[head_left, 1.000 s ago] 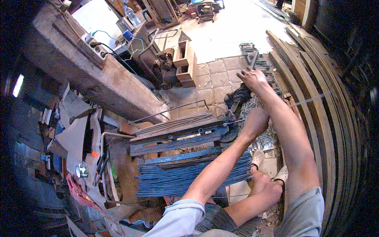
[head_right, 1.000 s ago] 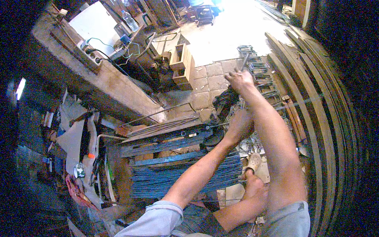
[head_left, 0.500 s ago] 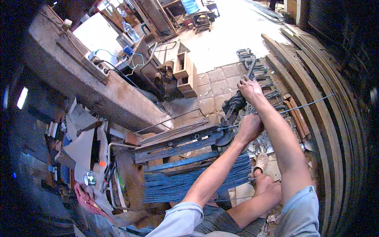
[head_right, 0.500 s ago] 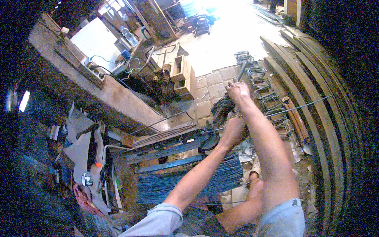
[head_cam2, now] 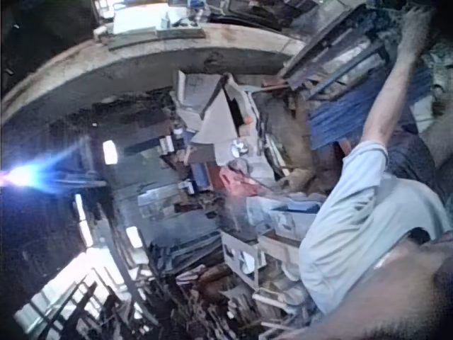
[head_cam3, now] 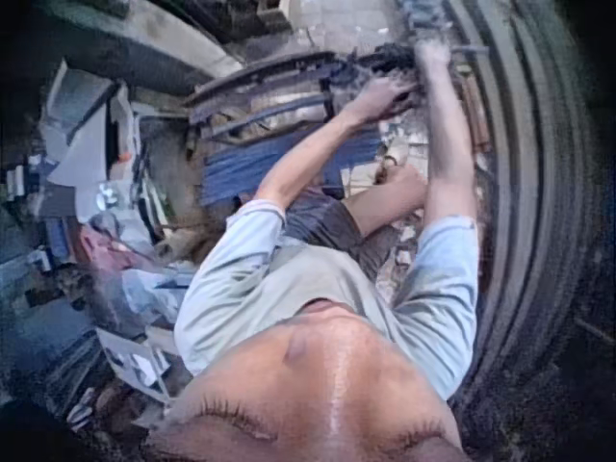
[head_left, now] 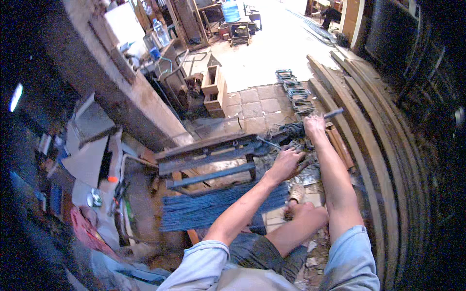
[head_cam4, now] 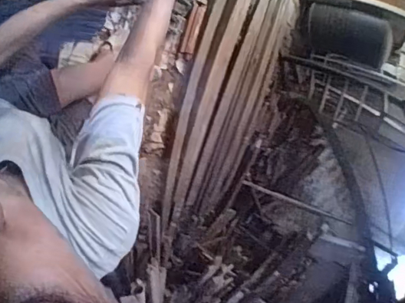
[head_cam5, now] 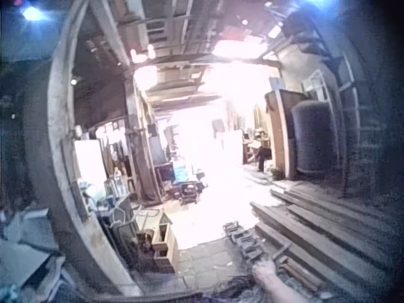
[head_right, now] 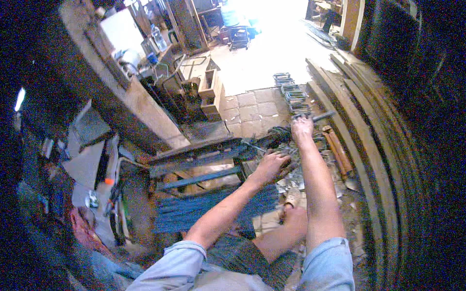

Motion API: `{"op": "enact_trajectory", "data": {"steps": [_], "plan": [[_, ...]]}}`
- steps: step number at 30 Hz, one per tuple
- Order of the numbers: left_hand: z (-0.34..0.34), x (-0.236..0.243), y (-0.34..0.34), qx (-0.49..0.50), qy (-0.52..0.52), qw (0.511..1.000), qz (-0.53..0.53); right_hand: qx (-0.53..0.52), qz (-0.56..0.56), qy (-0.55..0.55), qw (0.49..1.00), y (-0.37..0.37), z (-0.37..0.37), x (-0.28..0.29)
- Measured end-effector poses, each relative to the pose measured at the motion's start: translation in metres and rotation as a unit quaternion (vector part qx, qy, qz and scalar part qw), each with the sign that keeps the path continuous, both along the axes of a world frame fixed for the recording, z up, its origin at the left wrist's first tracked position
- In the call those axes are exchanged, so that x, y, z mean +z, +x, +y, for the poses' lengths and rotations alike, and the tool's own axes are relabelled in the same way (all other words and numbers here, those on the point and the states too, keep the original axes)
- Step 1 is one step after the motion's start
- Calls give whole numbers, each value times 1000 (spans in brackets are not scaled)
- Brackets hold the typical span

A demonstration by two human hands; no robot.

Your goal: The person bends metal rods by hand using a manual bending jig, placing each rod in the jig and pulling the lever to shape it.

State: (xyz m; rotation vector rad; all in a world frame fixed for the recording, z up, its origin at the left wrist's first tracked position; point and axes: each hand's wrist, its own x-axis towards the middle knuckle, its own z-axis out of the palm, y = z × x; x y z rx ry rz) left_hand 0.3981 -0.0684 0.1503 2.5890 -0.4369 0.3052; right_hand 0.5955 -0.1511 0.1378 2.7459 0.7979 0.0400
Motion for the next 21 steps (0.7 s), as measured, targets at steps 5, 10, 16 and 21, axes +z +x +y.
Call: {"op": "enact_trajectory", "data": {"steps": [5,10,16,21], "plan": [[-26,-2,-104,140,-161,973,-90,-7,-24,-42,999,-73,-60,12],[-54,-43,-244,101,-660,727,158,-49,-71,25,996,-128,-87,-5],[-52,17,-363,30,-856,433,279,-103,-17,24,994,-224,-59,22],[-65,15,-377,88,-827,499,243,-98,-25,29,994,-233,-73,40]]}}
